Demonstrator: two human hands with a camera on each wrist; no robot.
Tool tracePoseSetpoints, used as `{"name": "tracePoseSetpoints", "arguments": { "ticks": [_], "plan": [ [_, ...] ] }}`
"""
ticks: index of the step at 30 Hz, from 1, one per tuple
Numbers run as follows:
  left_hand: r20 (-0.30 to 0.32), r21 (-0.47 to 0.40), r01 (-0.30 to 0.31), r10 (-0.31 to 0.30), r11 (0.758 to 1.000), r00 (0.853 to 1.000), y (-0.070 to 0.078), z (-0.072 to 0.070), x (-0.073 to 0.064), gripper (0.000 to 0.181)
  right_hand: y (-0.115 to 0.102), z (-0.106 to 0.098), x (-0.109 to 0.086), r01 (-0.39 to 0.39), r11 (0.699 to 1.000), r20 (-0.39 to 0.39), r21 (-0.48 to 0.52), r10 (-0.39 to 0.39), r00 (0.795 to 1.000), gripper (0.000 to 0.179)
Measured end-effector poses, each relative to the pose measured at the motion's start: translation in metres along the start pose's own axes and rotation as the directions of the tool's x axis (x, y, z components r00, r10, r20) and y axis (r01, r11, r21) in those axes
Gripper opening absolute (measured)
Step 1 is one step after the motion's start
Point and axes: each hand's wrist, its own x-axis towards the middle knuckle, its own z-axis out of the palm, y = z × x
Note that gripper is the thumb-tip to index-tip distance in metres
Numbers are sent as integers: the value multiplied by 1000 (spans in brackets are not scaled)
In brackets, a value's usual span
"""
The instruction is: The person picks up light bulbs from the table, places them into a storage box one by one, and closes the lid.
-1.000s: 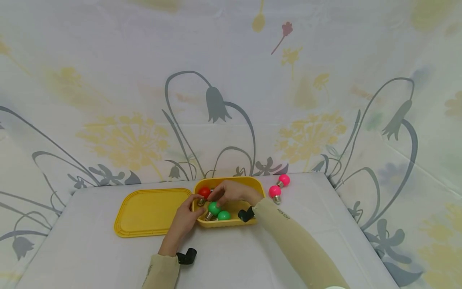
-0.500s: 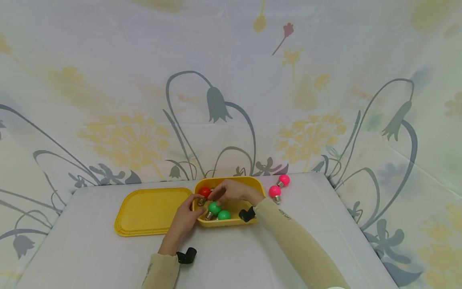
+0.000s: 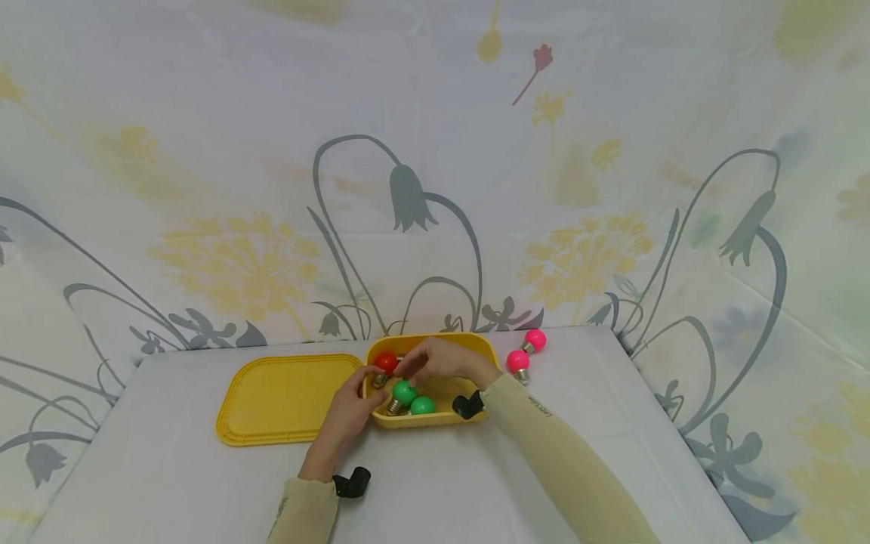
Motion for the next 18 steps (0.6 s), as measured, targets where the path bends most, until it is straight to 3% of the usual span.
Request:
{"name": "tracePoseSetpoints", "arguments": {
  "ticks": [18],
  "plan": [
    [-15,28,0,0,1000,1000,0,0,-1,34,3,0,-4,4,1000,-21,22,-3,1000,28]
  ]
}}
